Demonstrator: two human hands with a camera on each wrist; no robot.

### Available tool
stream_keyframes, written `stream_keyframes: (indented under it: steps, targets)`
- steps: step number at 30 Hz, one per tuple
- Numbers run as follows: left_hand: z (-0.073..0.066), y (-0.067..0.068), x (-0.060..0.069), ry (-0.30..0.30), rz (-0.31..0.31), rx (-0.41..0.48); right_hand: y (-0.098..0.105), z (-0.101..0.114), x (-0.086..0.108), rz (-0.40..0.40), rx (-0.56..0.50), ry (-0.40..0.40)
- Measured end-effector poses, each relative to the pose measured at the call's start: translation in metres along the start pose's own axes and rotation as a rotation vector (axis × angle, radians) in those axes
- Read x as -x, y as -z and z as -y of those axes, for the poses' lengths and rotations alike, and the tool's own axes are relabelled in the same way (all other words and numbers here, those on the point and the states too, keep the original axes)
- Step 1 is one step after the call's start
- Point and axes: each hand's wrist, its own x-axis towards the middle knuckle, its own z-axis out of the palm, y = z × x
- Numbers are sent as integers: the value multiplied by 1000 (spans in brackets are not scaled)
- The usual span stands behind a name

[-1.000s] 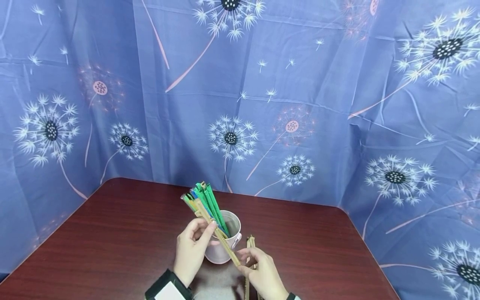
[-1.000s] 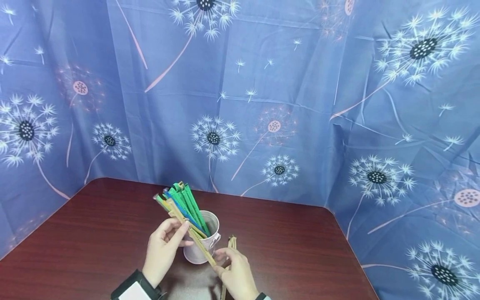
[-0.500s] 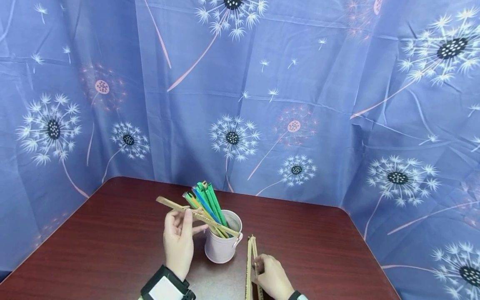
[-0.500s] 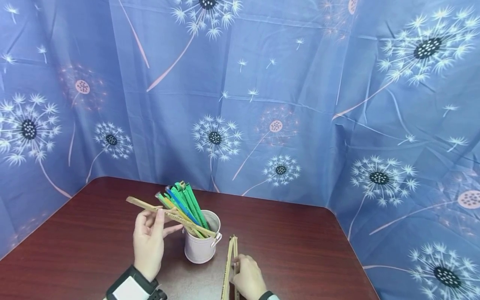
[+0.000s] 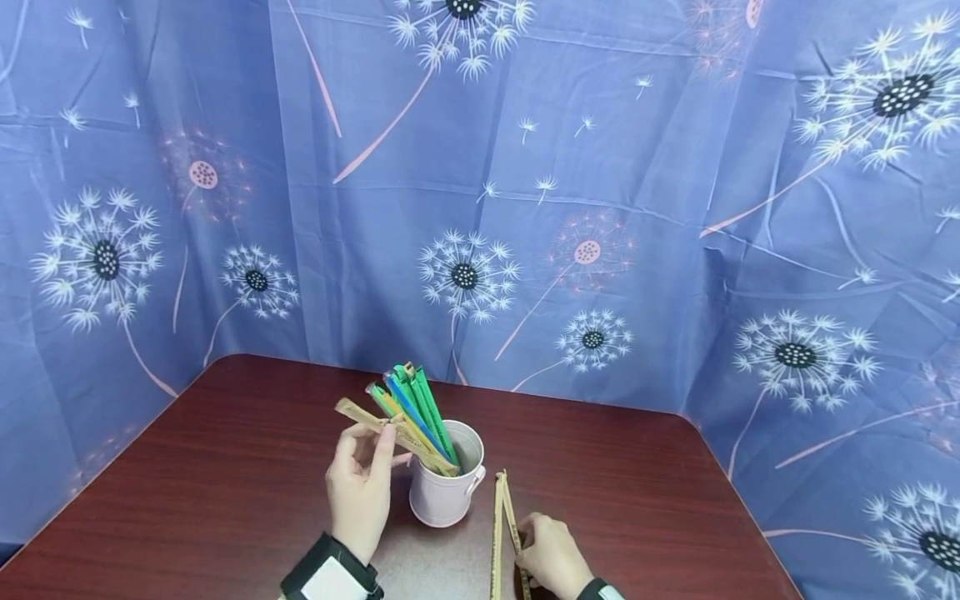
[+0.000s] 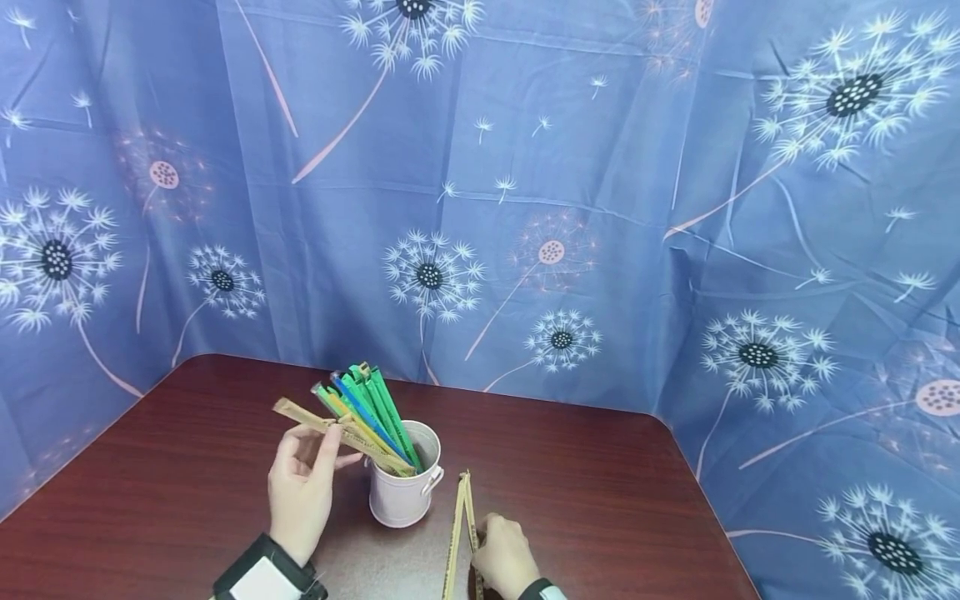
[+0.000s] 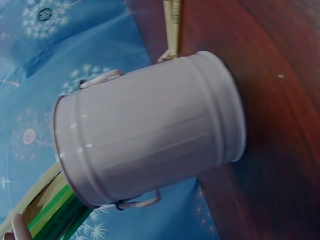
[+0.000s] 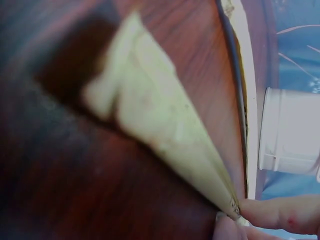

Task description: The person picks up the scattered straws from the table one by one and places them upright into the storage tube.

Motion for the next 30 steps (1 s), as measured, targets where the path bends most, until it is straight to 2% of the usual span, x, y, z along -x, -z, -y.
stream_keyframes:
  steps: [2, 6, 9, 12, 15, 19, 25, 27, 30]
  targets:
    - [4, 0, 2, -32, 15, -46, 0, 0, 1, 3, -11, -9]
    - [13, 1, 6, -138, 53, -159, 0, -1, 2, 13, -31, -25]
    - [20, 2, 8, -206, 67, -288, 0, -1, 3, 20, -45, -34]
    - [25, 2, 9, -229, 76, -403, 1, -1, 5, 25, -62, -23]
    - [27, 2, 11, -214, 92, -460, 2, -1, 6, 44, -111, -7]
    - [27, 2, 13, -177, 117, -483, 0, -2, 6, 76, -167, 1]
    - [26, 2, 12, -155, 135, -521, -4, -4, 6, 80, -167, -17]
    - [25, 2, 11, -106, 149, -533, -4, -3, 7, 75, -170, -26]
    - [23, 4, 12, 16, 191, -538, -4, -2, 7, 80, -161, -36]
